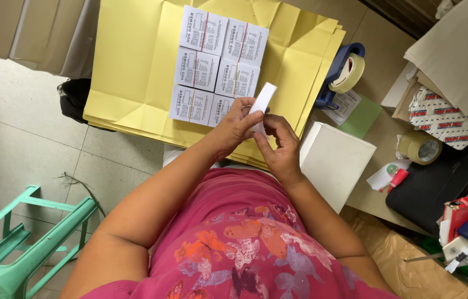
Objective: The person organizes and stacks small printed booklets, sorts through a pile of printed sheets, and then wraps a stack of booklets in paper by hand, securing the wrap by folding and tucking it into itself.
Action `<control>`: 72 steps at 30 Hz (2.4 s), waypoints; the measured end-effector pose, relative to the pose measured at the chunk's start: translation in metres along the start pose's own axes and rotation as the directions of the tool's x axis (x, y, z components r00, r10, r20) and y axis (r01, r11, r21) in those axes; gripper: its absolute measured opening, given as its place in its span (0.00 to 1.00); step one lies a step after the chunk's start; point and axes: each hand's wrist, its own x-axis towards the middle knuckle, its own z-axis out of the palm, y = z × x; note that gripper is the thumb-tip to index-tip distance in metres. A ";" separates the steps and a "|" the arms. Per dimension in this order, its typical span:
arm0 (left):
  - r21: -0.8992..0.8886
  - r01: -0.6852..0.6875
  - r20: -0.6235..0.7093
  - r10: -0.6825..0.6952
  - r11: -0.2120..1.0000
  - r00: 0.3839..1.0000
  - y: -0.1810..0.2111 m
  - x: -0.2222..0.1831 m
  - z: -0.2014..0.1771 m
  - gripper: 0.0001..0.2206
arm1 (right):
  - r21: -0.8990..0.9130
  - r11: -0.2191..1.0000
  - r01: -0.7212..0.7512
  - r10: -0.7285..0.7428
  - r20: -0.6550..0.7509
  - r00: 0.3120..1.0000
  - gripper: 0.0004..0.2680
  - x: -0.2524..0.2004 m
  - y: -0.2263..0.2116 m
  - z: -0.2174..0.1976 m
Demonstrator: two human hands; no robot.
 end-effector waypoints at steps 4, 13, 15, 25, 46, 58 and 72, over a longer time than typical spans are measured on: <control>0.159 0.028 0.055 -0.037 0.987 0.998 0.049 -0.023 0.021 0.33 | 0.127 0.991 -0.034 0.021 0.096 0.995 0.10 0.006 -0.004 -0.016; 0.304 -0.007 0.215 -0.061 0.953 0.975 0.061 -0.025 0.027 0.35 | 0.580 0.757 -0.300 0.197 0.235 0.952 0.09 0.010 0.001 -0.026; 0.277 -0.024 0.247 -0.047 0.961 0.968 0.057 -0.024 0.026 0.36 | 0.602 0.739 -0.303 0.195 0.239 0.951 0.06 0.011 -0.005 -0.028; 0.174 -0.063 0.314 0.005 0.983 0.949 0.036 -0.019 0.022 0.42 | 0.599 0.748 -0.286 0.226 0.174 0.958 0.09 0.010 -0.019 -0.027; 0.525 -0.276 0.367 0.078 0.805 0.927 0.061 -0.016 0.033 0.51 | 0.296 0.953 -0.064 0.076 -0.029 0.997 0.05 0.022 -0.032 -0.043; 0.604 -0.013 -0.195 0.164 0.797 0.967 0.063 -0.014 -0.025 0.40 | -0.560 0.758 -0.336 -0.043 -0.556 0.830 0.10 0.018 0.131 -0.207; 0.725 0.137 -0.581 0.495 0.675 0.646 0.062 -0.005 -0.120 0.15 | -0.336 0.532 -0.778 0.762 -0.210 0.612 0.33 0.038 0.182 -0.143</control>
